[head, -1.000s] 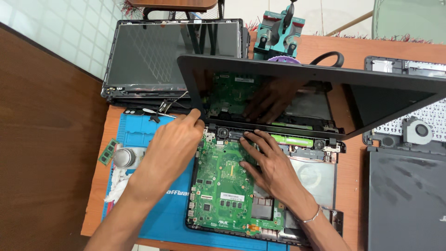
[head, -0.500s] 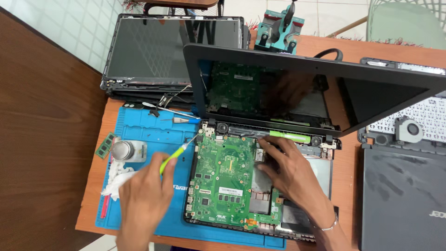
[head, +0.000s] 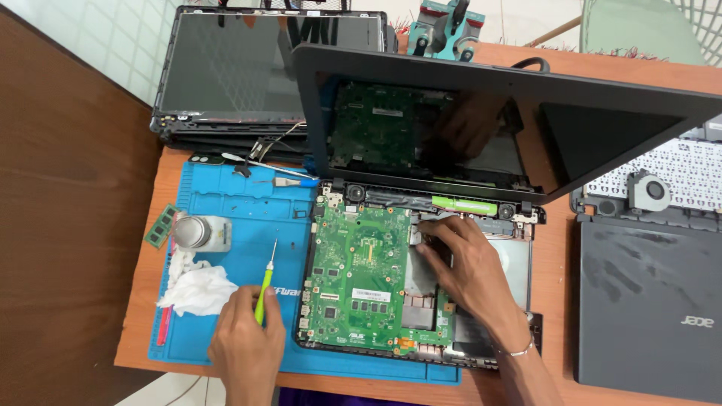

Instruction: The person uses a screwdriver to remove screws from a laptop motherboard and then connects a ribbon cable and a small internal component by hand.

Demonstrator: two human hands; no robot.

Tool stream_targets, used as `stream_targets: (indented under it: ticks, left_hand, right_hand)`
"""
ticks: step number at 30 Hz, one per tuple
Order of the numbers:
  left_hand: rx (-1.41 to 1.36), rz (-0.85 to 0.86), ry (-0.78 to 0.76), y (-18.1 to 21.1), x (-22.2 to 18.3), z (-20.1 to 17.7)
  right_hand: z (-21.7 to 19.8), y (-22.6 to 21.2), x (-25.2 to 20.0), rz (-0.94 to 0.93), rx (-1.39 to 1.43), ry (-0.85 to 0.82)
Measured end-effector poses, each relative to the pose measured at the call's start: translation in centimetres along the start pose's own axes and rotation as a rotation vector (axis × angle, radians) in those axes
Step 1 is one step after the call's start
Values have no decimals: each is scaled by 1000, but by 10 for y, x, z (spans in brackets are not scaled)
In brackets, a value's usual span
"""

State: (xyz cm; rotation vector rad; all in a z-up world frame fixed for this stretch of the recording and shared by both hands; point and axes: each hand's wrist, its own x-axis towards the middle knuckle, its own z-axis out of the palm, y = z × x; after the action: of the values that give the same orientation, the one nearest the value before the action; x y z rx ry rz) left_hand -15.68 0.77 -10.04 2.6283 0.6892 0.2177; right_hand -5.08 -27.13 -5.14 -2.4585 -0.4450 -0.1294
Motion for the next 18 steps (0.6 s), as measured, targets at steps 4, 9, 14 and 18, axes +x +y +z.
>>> stream_targets:
  ticks: [4, 9, 14, 18]
  left_hand:
    - [2, 24, -9, 1, 1, 1]
    - [-5, 23, -16, 3, 2, -2]
    - [-25, 10, -50, 0, 4, -1]
    - [-46, 27, -52, -3, 7, 0]
  right_hand:
    - [4, -1, 1, 26, -23, -21]
    - [8, 3, -1, 80, -29, -29]
    - [8, 6, -7, 108, -3, 4]
    - [4, 12, -8, 255, 131, -19]
